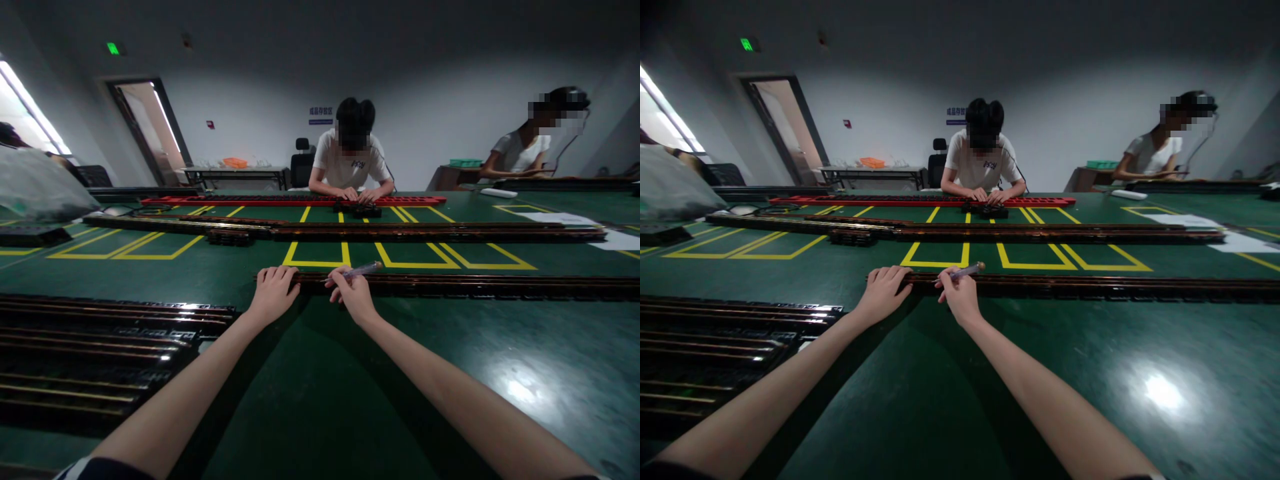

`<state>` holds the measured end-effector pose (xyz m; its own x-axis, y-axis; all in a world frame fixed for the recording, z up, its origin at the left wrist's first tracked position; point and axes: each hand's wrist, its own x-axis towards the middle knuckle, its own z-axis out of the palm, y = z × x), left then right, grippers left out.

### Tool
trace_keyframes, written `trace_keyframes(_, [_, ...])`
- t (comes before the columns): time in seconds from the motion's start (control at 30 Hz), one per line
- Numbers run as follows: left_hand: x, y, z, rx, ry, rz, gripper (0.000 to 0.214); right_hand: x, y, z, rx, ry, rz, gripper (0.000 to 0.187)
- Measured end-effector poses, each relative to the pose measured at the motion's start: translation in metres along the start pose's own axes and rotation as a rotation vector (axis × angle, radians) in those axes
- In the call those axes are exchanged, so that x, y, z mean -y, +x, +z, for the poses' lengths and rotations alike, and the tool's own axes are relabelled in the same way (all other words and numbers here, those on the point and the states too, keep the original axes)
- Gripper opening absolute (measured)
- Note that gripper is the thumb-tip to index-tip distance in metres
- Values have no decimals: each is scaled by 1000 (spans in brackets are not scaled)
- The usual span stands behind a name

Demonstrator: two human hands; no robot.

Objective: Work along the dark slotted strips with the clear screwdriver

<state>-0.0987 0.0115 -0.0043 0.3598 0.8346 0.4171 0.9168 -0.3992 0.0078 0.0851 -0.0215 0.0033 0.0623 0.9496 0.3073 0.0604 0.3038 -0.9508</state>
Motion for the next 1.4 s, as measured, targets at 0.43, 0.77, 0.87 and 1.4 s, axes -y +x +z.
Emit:
trace_keyframes(0.43, [0, 0, 1, -11, 13, 0, 33, -3, 0, 0, -14, 26, -12, 35])
trace_keyframes(0.77, [2, 1, 3, -2, -8, -3, 35, -1, -1, 1, -21, 34, -4, 34])
trace_keyframes(0.87, [3, 1, 4, -9, -1, -2, 34, -1, -1, 1, -20, 35, 0, 33])
trace_keyframes(1.4, [-3, 0, 0, -7, 41, -26, 33, -1, -1, 1, -30, -6, -13, 23])
